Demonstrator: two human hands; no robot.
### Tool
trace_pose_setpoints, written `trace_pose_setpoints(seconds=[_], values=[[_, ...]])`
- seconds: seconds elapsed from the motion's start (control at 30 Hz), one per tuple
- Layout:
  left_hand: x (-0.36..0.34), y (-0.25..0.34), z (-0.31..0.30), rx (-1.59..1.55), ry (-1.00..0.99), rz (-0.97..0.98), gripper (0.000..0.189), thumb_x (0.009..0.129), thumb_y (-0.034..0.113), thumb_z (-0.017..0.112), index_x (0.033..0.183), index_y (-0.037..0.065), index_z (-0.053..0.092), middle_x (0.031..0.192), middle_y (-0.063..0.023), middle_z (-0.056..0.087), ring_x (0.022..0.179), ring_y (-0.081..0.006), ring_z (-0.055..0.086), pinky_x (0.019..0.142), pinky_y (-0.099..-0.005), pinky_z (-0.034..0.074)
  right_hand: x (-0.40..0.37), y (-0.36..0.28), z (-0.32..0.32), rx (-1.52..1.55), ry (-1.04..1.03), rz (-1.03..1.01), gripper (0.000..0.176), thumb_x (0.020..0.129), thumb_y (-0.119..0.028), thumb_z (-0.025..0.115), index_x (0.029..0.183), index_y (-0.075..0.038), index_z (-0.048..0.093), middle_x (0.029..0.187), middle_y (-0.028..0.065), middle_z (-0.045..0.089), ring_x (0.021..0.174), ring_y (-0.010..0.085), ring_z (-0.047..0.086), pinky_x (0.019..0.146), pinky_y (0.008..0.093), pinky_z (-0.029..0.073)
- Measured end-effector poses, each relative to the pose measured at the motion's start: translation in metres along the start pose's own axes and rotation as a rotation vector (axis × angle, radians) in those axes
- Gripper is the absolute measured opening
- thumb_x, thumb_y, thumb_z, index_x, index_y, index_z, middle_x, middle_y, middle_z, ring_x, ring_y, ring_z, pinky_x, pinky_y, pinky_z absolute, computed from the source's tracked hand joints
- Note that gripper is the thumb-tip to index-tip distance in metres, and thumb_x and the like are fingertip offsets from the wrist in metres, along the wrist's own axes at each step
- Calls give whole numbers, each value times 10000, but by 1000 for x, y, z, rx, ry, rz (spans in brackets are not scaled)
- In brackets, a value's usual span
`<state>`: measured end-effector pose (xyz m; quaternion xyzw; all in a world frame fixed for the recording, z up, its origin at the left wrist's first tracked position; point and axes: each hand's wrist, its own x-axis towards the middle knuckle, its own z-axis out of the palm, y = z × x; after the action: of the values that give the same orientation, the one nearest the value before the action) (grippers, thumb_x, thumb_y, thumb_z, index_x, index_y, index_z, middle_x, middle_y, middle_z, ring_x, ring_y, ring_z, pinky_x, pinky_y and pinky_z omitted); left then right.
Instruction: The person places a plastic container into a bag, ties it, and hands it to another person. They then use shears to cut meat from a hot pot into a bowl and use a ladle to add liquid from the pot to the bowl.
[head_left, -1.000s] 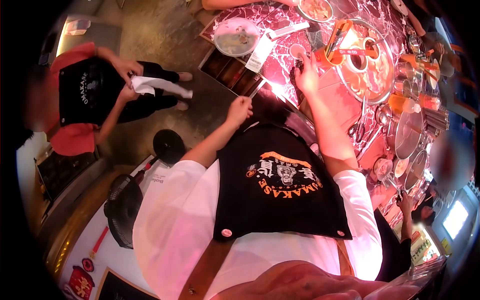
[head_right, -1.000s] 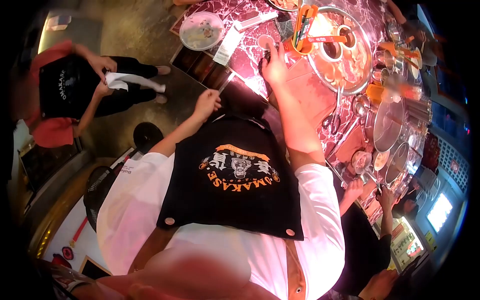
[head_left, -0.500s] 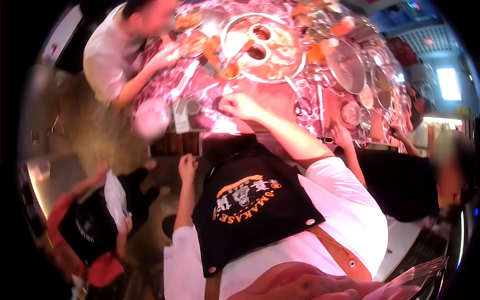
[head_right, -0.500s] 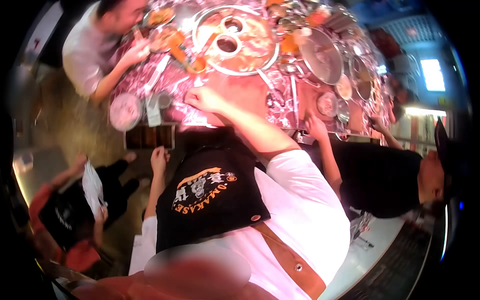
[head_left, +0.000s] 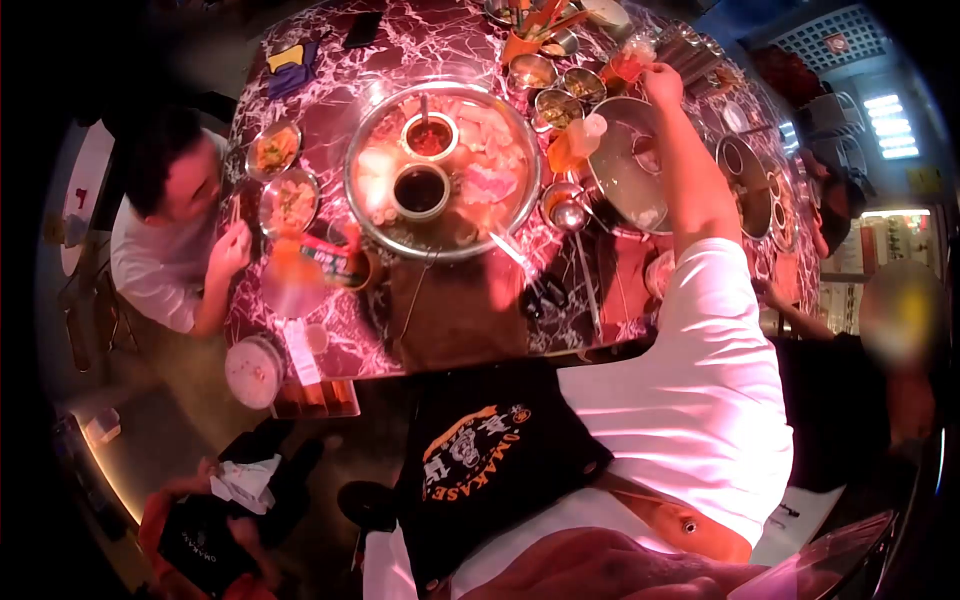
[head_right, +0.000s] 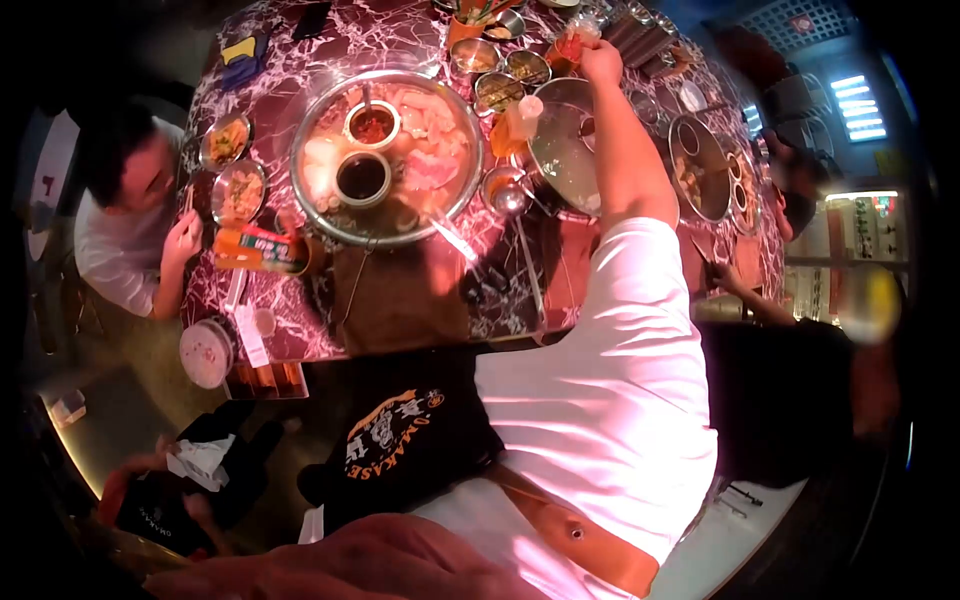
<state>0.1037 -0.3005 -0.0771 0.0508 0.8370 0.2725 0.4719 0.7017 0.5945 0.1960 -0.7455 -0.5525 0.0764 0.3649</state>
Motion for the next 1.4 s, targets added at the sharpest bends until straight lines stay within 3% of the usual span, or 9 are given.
trace_pose_setpoints(seconds=[0.17,0.3,0.4,0.43,0.5,0.67,1.0,1.1,1.4], values=[[-21,20,64,216,18,-67,242,958,220,505,1139,96,606,1048,-124,617,911,-246,580,783,-353,478,50,14,39,-170,117,-34,474,820,-366,636,1246,-163,588,1181,142,656,1101,336,616,912,420,493],[-40,-13,83,376,52,-16,296,961,245,486,1194,113,611,1148,-145,614,1031,-283,586,878,-380,475,97,25,27,-951,8,-369,315,864,-294,574,1124,-152,680,1130,95,680,1035,295,654,886,410,513],[-43,-53,119,873,113,263,337,963,263,471,1234,125,614,1222,-161,611,1120,-311,590,950,-400,473,175,56,-24,-725,308,-586,299,896,-407,541,946,-139,664,925,83,690,802,249,687,669,407,543],[-49,-34,126,155,143,-111,360,936,327,509,1186,110,652,1231,-136,626,1132,-301,591,969,-376,465,204,55,-50,-675,316,-569,333,852,-445,594,801,-126,674,809,94,689,710,262,681,593,415,531],[-70,26,124,79,189,-126,339,887,336,587,1086,84,695,1095,-132,687,1034,-258,645,922,-351,482,249,40,-92,-504,711,-420,451,839,-501,582,699,-92,712,714,118,693,603,268,664,503,423,503],[-38,23,127,-100,249,-107,219,830,217,662,959,50,721,897,-100,717,853,-201,668,813,-338,518,12,-165,-147,1112,247,-384,149,846,24,573,898,153,627,870,253,666,769,288,657,670,362,549],[20,-60,36,-1186,56,-271,69,889,158,586,888,103,628,622,-34,535,494,-152,522,418,-303,402,-526,-429,-10,1002,-867,-699,115,960,-27,540,1045,40,580,1053,194,674,831,221,691,762,306,563],[18,-97,14,-923,184,-259,123,902,193,580,982,107,616,650,-38,543,516,-177,533,445,-318,438,-595,-444,39,1074,-1139,-638,73,948,-8,565,1020,-1,555,1063,160,674,929,174,665,821,275,537],[-31,-185,-26,-509,85,-378,195,874,142,501,977,10,601,756,-131,612,585,-234,602,458,-380,475,-702,-386,143,692,-1088,-1119,138,821,40,574,927,-34,525,1105,146,636,1007,298,637,843,343,526]])
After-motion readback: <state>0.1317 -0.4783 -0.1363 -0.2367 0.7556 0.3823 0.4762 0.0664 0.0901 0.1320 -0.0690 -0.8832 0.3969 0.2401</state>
